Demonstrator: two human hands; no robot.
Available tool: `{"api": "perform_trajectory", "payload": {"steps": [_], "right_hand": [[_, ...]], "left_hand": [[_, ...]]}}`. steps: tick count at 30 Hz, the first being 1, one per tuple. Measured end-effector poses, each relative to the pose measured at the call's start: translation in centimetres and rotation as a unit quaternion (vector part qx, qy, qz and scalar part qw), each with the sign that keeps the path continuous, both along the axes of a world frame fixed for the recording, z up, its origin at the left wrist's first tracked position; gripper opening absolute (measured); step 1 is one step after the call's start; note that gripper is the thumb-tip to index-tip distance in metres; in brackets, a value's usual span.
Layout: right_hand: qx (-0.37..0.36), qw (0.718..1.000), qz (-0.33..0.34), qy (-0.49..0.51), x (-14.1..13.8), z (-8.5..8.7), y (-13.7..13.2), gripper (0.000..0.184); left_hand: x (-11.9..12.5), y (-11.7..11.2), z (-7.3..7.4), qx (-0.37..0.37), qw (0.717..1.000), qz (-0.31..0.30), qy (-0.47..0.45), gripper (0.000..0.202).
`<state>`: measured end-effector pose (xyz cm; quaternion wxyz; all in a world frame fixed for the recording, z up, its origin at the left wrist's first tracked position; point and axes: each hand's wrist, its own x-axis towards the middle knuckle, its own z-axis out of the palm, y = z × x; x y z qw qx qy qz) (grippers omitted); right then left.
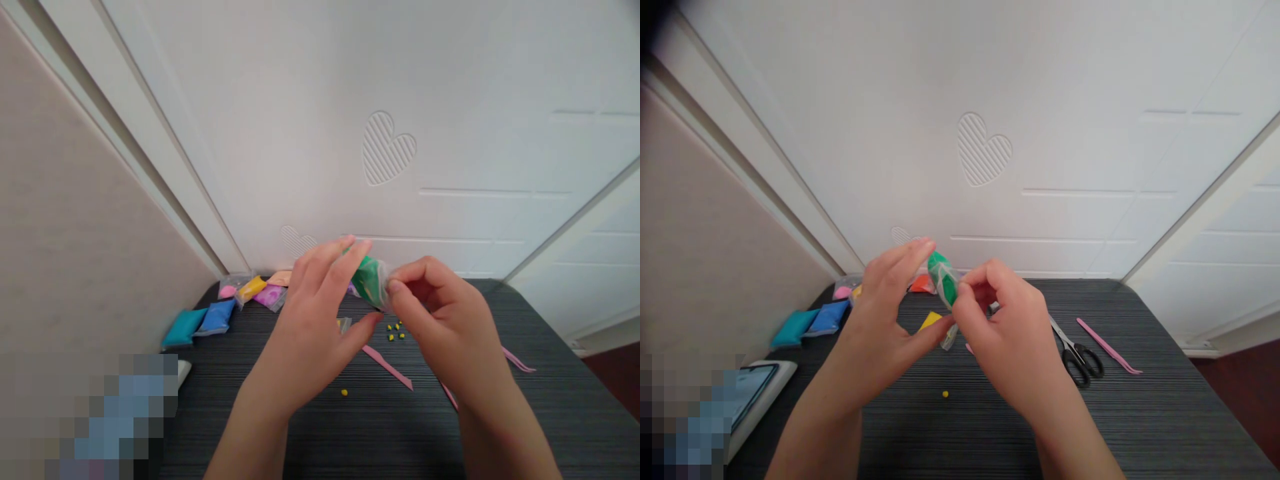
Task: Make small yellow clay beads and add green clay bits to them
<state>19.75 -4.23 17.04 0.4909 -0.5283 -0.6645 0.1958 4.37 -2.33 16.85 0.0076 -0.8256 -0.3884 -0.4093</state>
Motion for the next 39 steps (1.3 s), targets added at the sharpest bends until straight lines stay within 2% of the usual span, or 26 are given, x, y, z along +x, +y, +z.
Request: {"api": "perform_trajectory", "payload": {"steps": [3,6,9,12,15,20,25,30,39], "right_hand": [[0.025,0.999,0.0,-0.026,-0.1,0.5,-0.5,0.005],[0.086,0.992,-0.04,-0.08,-0.4,1.0,-1.2,0.005],[0.157,0.974,-0.089,-0.133,-0.9,1.3,-1.9,0.006],[0.207,0.96,-0.113,-0.152,-1.2,1.5,-2.5,0.006],[0.232,0.961,-0.084,-0.126,-0.9,1.7,-3.0,0.011],[0.279,0.955,-0.038,-0.098,-0.1,2.3,-4.0,0.017],[0.205,0.967,-0.069,-0.135,-0.4,2.7,-4.6,0.017],[0.179,0.966,-0.049,-0.18,-0.3,2.4,-3.9,0.02],[0.162,0.957,-0.042,-0.235,0.8,1.7,-2.4,0.013]], "left_hand": [[0.1,0.3,-0.3,0.013,1.0,-0.015,0.012,0.055],[-0.1,0.4,-0.4,0.022,1.0,-0.021,0.0,0.045],[-0.2,0.4,-0.6,0.022,0.999,-0.032,-0.026,0.043],[-0.2,0.2,-0.6,0.026,0.994,-0.07,-0.081,0.048],[-0.2,0.1,-0.5,0.04,0.986,-0.105,-0.124,0.051],[-0.2,0.1,-0.4,0.044,0.981,-0.121,-0.147,0.05],[-0.3,-0.1,-0.3,0.033,0.987,-0.092,-0.126,0.046],[-0.2,-0.6,0.0,0.002,0.994,-0.051,-0.092,0.043],[-0.3,-0.6,0.3,0.068,0.997,0.027,-0.014,0.037]]}}
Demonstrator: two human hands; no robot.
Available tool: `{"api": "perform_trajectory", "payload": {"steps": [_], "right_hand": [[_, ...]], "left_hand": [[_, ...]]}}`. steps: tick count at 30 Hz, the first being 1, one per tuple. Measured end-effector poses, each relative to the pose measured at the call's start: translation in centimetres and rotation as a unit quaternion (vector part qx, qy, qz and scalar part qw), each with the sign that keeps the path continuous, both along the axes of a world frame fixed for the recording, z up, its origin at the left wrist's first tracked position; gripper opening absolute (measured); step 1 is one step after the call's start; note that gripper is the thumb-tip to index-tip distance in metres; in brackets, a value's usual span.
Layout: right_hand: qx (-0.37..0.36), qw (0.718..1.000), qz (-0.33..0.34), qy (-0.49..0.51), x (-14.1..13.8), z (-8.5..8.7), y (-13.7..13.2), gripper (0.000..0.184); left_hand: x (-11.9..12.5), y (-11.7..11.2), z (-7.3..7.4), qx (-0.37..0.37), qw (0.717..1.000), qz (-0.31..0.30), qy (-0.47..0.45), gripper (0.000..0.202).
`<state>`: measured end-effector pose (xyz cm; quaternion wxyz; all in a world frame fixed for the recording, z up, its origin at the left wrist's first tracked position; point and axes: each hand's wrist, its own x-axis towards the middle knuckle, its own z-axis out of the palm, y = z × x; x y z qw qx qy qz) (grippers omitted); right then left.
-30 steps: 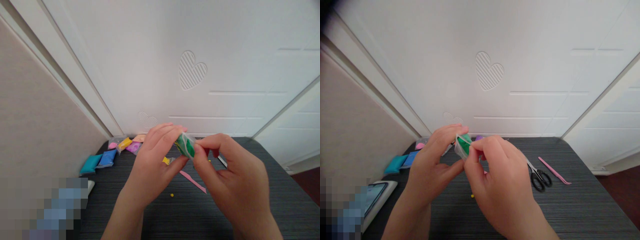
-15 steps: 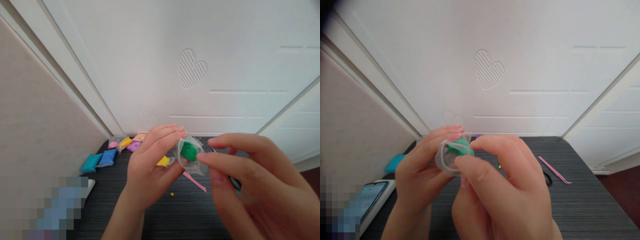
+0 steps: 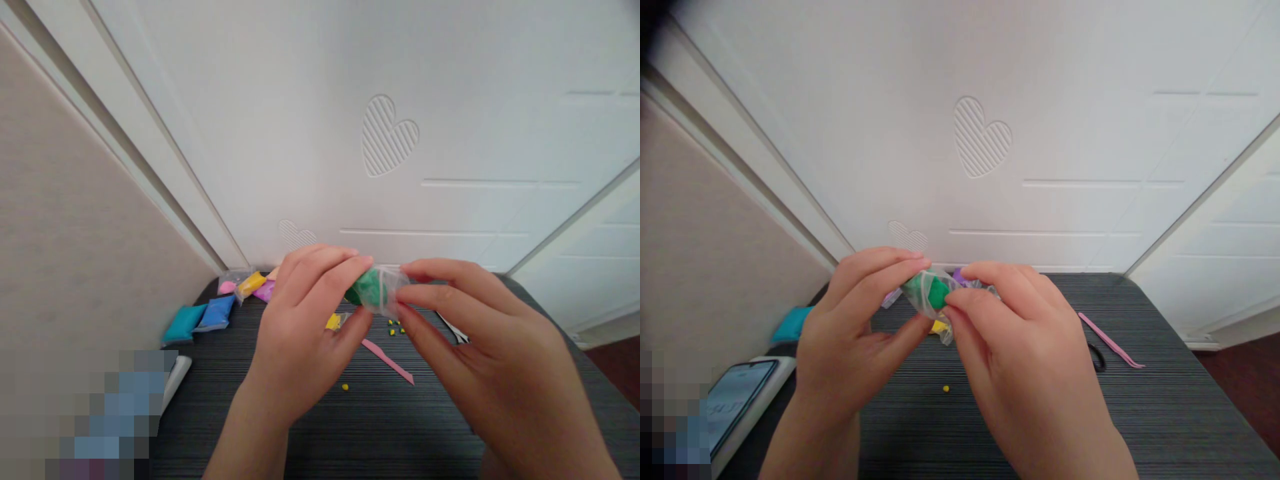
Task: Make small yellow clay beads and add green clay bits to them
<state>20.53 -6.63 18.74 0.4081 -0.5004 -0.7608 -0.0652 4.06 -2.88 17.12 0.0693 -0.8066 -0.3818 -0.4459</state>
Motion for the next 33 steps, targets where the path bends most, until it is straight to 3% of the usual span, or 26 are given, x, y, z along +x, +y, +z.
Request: {"api": "perform_trajectory", "payload": {"steps": [17,33], "right_hand": [[-0.081,0.991,0.096,-0.036,0.7,-0.9,1.9,0.014],[-0.091,0.988,0.12,-0.022,-0.1,-1.3,2.8,0.014]], "left_hand": [[-0.2,0.1,0.0,-0.107,0.992,-0.018,0.058,0.033],[-0.6,0.5,0.0,-0.159,0.985,-0.01,0.062,0.032]]}}
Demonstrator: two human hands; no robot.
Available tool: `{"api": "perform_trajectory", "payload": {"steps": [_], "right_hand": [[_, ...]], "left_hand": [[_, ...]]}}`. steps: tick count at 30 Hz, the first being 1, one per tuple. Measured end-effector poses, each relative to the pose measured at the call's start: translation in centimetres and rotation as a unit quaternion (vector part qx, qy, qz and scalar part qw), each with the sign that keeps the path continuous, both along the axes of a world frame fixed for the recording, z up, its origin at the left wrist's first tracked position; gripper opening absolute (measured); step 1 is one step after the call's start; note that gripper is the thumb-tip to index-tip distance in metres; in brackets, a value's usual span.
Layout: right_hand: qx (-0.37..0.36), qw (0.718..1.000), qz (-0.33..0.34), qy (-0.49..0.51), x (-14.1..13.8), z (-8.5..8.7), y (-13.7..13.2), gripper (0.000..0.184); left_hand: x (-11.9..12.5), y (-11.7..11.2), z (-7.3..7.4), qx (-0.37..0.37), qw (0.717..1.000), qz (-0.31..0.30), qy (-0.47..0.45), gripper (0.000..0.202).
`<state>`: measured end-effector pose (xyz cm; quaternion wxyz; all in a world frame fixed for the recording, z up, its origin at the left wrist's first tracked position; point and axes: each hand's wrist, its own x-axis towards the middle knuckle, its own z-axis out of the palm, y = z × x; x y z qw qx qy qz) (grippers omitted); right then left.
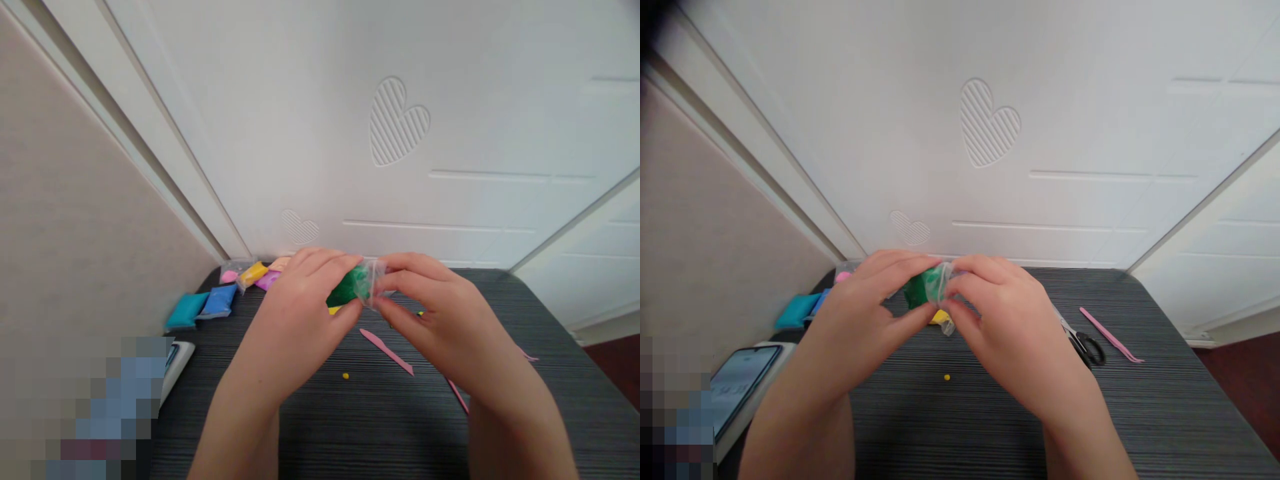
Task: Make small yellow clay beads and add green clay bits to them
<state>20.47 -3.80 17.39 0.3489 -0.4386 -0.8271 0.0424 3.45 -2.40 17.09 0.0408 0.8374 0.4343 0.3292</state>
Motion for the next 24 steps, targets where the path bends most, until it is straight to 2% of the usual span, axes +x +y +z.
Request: {"api": "perform_trajectory", "payload": {"steps": [5,12,16,20,24], "right_hand": [[-0.01,1.0,-0.004,-0.026,0.1,0.0,-0.1,0.013],[-0.007,0.999,-0.017,-0.043,-0.2,-0.2,0.1,0.013],[-0.014,1.0,-0.014,-0.023,-0.4,-0.2,0.1,0.013],[0.01,1.0,-0.017,0.02,0.0,0.1,-0.2,0.012],[0.012,1.0,-0.021,0.011,0.6,0.1,-0.3,0.013]], "left_hand": [[0.1,0.0,-0.1,0.016,1.0,-0.018,0.0,0.032],[0.2,0.0,-0.2,0.022,1.0,-0.011,-0.001,0.031],[0.0,0.0,-0.1,0.006,1.0,-0.008,0.001,0.03],[-0.3,0.0,0.0,0.004,1.0,0.004,0.006,0.033],[-0.3,0.0,0.1,0.004,1.0,0.009,0.011,0.034]]}}
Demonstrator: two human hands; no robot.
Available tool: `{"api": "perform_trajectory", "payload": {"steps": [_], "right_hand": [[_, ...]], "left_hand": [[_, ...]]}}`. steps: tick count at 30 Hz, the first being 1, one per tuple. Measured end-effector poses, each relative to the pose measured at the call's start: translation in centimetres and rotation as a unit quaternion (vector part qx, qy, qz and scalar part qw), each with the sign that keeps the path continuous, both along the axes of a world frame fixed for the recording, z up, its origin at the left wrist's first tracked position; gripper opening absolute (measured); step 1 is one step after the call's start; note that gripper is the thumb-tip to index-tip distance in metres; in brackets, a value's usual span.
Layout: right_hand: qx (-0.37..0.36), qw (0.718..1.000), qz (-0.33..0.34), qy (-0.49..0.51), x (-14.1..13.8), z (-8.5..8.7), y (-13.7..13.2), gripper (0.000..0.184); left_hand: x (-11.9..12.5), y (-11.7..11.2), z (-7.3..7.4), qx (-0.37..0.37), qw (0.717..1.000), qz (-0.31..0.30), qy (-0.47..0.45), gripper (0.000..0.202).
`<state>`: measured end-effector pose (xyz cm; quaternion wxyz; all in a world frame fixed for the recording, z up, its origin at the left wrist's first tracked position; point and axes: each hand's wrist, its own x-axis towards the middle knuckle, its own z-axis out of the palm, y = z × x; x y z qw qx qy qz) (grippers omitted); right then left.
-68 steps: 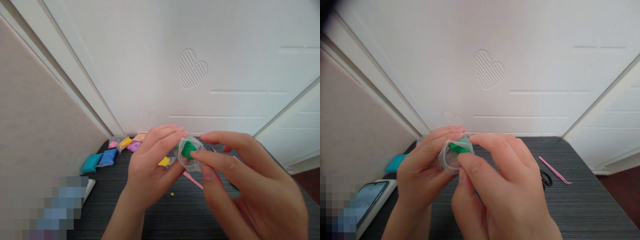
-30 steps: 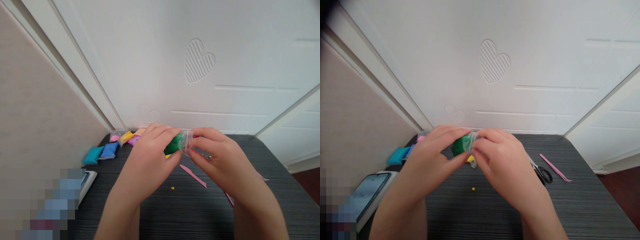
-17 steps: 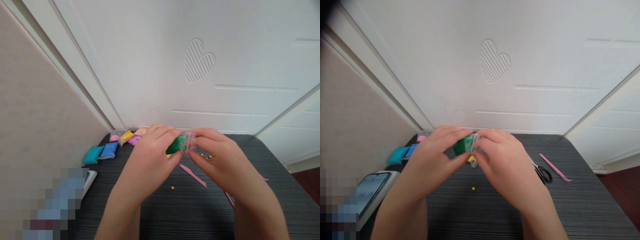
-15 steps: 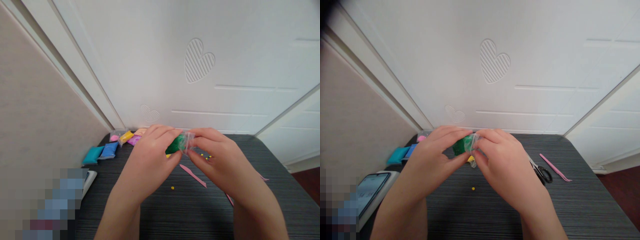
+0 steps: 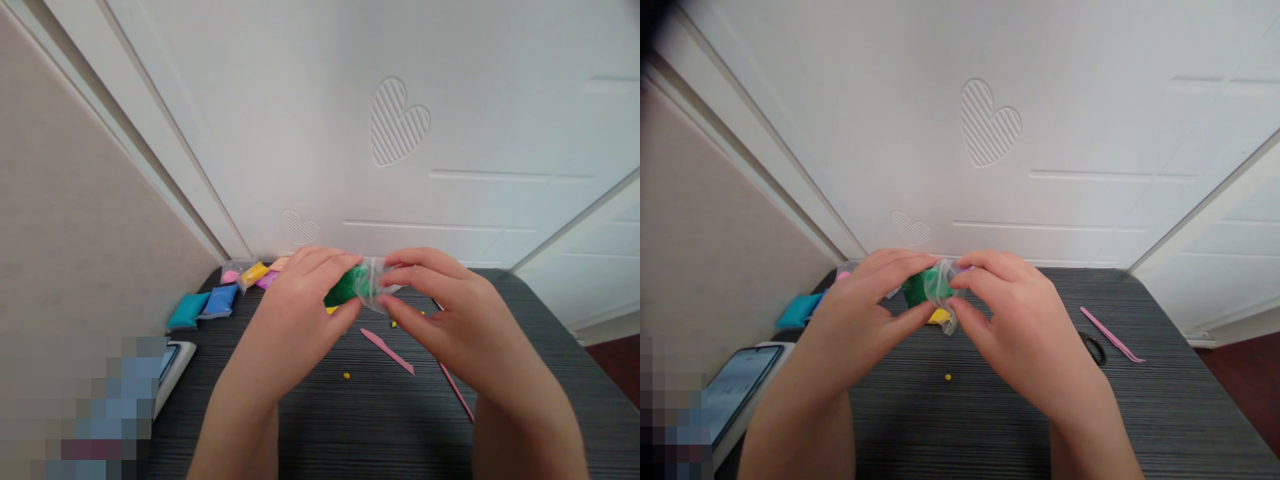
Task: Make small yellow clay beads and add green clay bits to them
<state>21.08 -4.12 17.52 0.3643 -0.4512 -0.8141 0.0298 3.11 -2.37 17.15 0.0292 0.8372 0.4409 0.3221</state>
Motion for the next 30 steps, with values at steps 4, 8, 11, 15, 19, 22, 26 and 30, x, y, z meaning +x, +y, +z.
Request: {"api": "perform_trajectory", "payload": {"steps": [4,8,11,15,19,22,26,30], "right_hand": [[-0.021,0.999,0.018,-0.026,-0.1,-0.2,0.2,0.013],[-0.031,0.999,0.024,-0.026,-0.4,-0.3,0.4,0.011],[-0.013,0.999,0.014,0.028,-0.2,0.0,0.2,0.011],[0.05,0.976,-0.068,0.201,0.4,0.5,-0.5,0.011],[0.045,0.912,-0.094,0.396,0.4,0.4,-0.7,0.01],[-0.045,0.885,-0.031,0.462,0.4,0.1,-0.2,0.008],[-0.157,0.85,0.049,0.501,0.6,-0.2,0.2,0.006],[-0.207,0.816,0.112,0.527,0.8,0.0,0.1,0.005]], "left_hand": [[0.1,0.1,0.1,-0.004,1.0,-0.017,-0.002,0.031],[0.2,0.1,0.1,-0.008,0.999,-0.03,-0.008,0.031],[0.1,0.0,0.0,-0.017,1.0,-0.023,-0.007,0.032],[-0.1,0.2,-0.1,-0.035,0.999,-0.019,0.001,0.032],[-0.2,0.5,-0.2,-0.04,0.999,-0.014,0.0,0.033],[-0.2,0.5,-0.2,-0.044,0.999,-0.015,-0.002,0.033],[-0.2,0.4,-0.1,-0.055,0.998,-0.015,-0.007,0.034],[-0.2,0.4,-0.1,-0.058,0.998,-0.013,-0.01,0.034]]}}
